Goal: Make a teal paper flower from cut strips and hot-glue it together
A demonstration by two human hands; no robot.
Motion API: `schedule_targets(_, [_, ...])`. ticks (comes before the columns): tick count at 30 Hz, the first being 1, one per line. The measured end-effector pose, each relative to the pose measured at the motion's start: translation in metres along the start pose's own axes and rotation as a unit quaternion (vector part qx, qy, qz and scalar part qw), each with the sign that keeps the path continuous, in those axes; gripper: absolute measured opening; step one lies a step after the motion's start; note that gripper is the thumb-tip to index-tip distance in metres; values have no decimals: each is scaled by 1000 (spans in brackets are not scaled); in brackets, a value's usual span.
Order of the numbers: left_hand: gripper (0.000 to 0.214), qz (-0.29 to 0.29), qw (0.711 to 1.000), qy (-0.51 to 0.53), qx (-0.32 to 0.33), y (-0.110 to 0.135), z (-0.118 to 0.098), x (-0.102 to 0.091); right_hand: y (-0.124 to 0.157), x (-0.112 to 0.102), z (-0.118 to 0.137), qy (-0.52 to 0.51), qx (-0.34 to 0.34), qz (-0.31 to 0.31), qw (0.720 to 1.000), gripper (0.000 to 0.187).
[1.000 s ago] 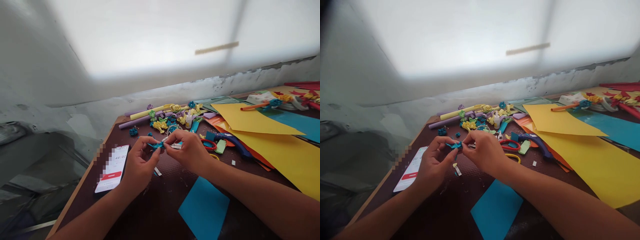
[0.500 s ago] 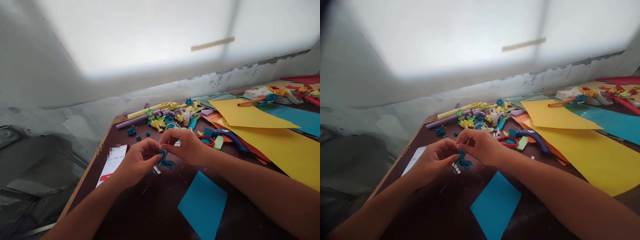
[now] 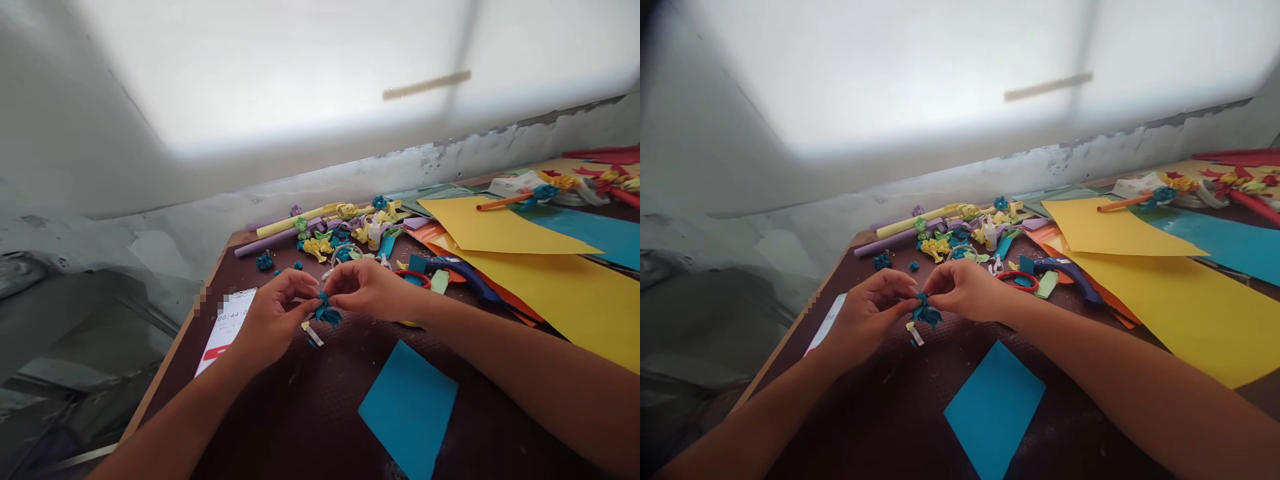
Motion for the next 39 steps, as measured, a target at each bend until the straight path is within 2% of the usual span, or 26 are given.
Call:
schedule_targets(4, [16, 56, 998, 11, -4, 3, 0, 7, 5, 9, -3, -43, 42, 98, 993, 16])
schedule_targets(6, [18, 83, 996, 33, -16, 4, 1, 11, 7, 11, 0, -57, 40, 118, 991, 19])
schedule_targets(11, [25, 82, 994, 61, -45, 5, 5, 10, 7, 9, 12, 35, -14, 91, 995, 22])
schedule_targets(16, [21, 140, 987, 25, -70, 9, 9, 18, 7, 8, 17, 45, -33, 80, 995, 14])
schedule_targets(19, [22, 148, 987, 9, -63, 10, 6, 18, 7, 5, 22, 67, -48, 66, 994, 12])
schedule_targets(25, [19, 164, 984, -64, -27, 13, -4, 22, 12, 10, 24, 122, -47, 109, 985, 11])
schedule_targets(32, [17, 179, 973, -144, 37, 15, -18, 25, 10, 15, 15, 53, -20, 122, 991, 19])
schedule_targets(35, [14, 179, 973, -140, 29, 16, -15, 25, 7, 15, 12, 25, -8, 102, 994, 23])
schedule_targets(39, [14, 139, 986, -96, 11, 14, -11, 21, 6, 8, 17, 34, -23, 58, 997, 25])
Point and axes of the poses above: each hand's wrist, its own y-axis away from the middle knuckle, its own x-axis out of the palm, z = x × y, the point moved 10 cm from there along -y, towards the middle knuckle, and after that the axes turned 3 degrees about -y, right-handed, at the moved point
